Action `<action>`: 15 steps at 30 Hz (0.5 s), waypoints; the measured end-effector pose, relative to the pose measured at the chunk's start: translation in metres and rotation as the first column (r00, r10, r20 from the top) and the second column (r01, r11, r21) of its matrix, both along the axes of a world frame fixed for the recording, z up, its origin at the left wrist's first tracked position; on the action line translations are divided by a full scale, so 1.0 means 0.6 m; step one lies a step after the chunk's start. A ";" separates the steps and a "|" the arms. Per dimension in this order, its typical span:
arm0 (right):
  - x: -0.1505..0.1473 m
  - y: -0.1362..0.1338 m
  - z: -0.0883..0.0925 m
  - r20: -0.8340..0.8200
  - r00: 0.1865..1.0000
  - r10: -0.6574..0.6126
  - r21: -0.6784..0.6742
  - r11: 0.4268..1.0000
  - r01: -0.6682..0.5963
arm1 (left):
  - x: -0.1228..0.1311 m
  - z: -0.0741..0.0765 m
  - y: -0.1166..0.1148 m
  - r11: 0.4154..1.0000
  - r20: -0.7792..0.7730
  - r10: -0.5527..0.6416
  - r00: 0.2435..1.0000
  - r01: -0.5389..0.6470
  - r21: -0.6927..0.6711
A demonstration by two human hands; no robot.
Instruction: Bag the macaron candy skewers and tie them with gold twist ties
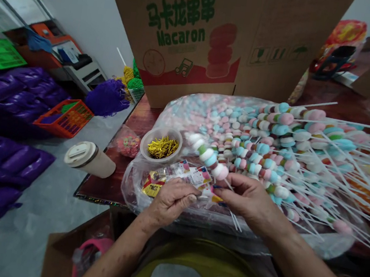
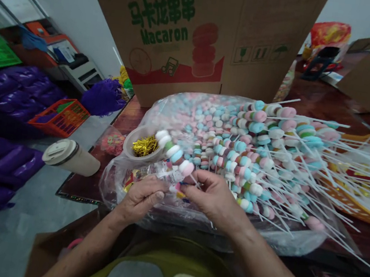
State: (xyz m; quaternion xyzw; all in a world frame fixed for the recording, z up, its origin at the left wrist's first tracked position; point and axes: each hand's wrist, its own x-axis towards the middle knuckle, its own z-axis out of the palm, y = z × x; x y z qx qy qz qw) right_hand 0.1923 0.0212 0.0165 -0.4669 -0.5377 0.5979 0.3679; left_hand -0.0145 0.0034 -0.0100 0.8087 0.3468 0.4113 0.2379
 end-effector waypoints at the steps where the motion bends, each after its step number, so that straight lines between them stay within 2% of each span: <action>1: -0.008 0.002 -0.008 0.026 1.000 -0.004 0.013 1.000 0.004 | -0.002 0.001 -0.003 1.000 0.013 0.011 1.000 -0.011 0.012; 5: 0.010 0.004 -0.021 0.241 0.956 -0.168 0.209 0.971 0.119 | -0.021 0.002 -0.014 0.998 0.028 0.061 0.998 -0.061 0.014; 9: 0.088 -0.014 -0.003 0.333 0.914 -0.230 0.346 0.932 0.108 | -0.039 0.002 -0.013 0.998 0.014 0.052 0.999 -0.051 -0.036; 12: 0.149 -0.035 0.011 0.491 0.835 -0.249 0.504 0.863 -0.040 | -0.044 0.003 -0.008 0.999 0.013 0.041 0.999 -0.040 -0.036; 15: 0.180 -0.046 0.021 0.631 0.738 -0.238 0.627 0.717 -0.304 | -0.044 0.009 -0.003 0.999 -0.014 0.032 0.999 -0.033 -0.027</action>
